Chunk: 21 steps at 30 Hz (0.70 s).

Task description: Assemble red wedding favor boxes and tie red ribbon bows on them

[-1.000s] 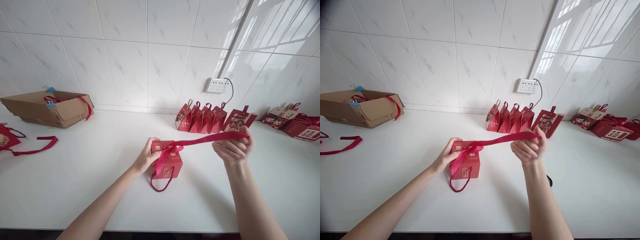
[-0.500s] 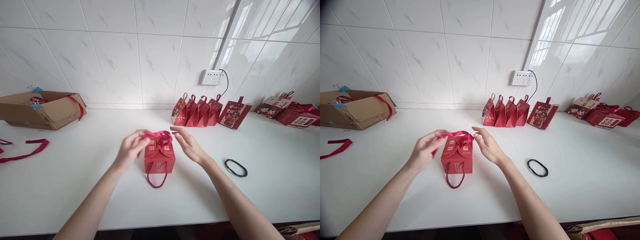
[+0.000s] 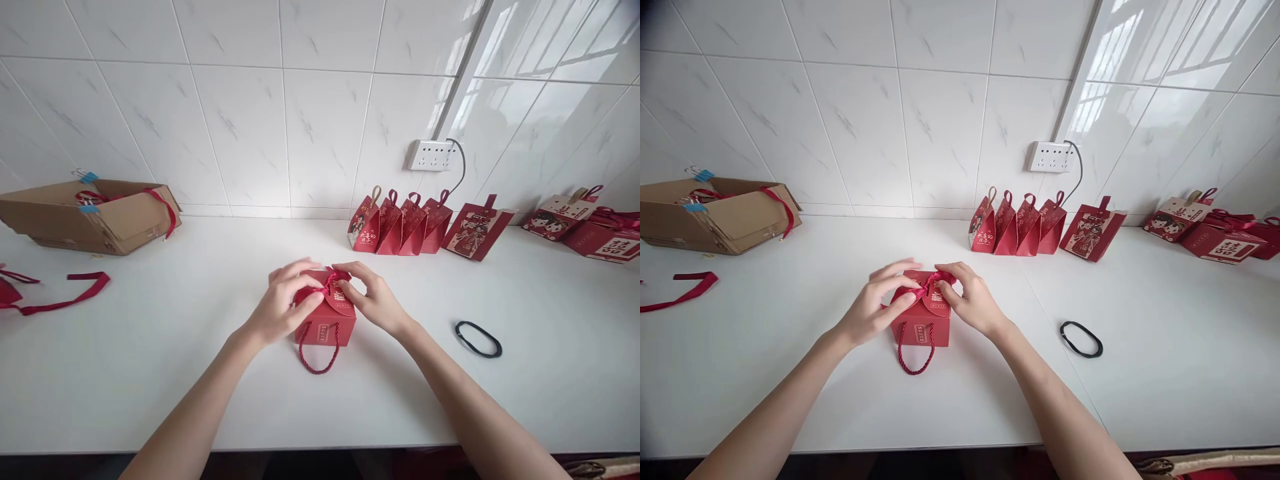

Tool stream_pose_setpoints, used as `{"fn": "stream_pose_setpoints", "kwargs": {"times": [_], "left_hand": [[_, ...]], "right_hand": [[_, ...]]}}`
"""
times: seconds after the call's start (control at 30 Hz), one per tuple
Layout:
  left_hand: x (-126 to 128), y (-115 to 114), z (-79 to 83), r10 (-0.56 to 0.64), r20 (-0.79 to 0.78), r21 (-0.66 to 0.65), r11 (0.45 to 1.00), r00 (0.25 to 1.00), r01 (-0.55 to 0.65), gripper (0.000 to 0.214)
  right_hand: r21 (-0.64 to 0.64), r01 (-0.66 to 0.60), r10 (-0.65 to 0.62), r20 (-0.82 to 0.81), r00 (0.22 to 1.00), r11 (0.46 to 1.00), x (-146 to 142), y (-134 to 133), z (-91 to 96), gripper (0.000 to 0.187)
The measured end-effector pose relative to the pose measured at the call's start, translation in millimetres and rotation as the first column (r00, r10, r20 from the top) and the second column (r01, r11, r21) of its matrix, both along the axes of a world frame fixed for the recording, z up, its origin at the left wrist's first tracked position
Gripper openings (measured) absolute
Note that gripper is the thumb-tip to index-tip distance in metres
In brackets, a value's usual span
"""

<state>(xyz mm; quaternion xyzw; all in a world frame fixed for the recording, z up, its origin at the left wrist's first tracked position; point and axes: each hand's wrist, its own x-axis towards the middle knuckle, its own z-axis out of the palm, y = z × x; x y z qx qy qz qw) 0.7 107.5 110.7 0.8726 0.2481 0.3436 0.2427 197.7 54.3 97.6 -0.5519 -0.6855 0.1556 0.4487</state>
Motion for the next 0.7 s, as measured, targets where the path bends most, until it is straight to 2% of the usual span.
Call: {"fn": "stream_pose_setpoints", "kwargs": {"times": [0.1, 0.27, 0.4, 0.5, 0.63, 0.7], "left_hand": [[6, -4, -3.7, 0.001, 0.001, -0.078, 0.997, 1.000, -0.001, 0.011], [5, -3, -2.3, -0.017, 0.082, -0.136, 0.990, 0.996, 0.029, 0.013], [2, -1, -1.7, -0.100, 0.143, -0.208, 0.970, 0.985, 0.129, 0.021], [1, 1, -3.2, -0.113, 0.187, -0.212, 0.965, 0.976, 0.152, 0.029], [3, 3, -6.2, -0.086, 0.189, -0.229, 0.965, 0.978, 0.129, 0.033], [4, 3, -7.1, -0.055, 0.194, -0.250, 0.963, 0.979, 0.104, 0.031]], "right_hand": [[0.075, 0.058, -0.061, 0.043, 0.997, 0.996, 0, -1, 1.0, 0.014], [0.175, 0.086, -0.100, 0.068, 0.993, 0.981, -1, -6, 5.4, 0.012], [0.116, 0.037, -0.038, 0.008, 0.999, 0.993, -2, -10, 11.0, 0.014], [0.097, 0.023, -0.024, 0.012, 1.000, 0.995, -2, -10, 11.8, 0.014], [0.240, 0.143, -0.170, 0.096, 0.981, 0.960, -1, -11, 10.2, 0.012], [0.301, 0.134, -0.183, 0.138, 0.974, 0.944, -2, -13, 10.0, 0.013]]}}
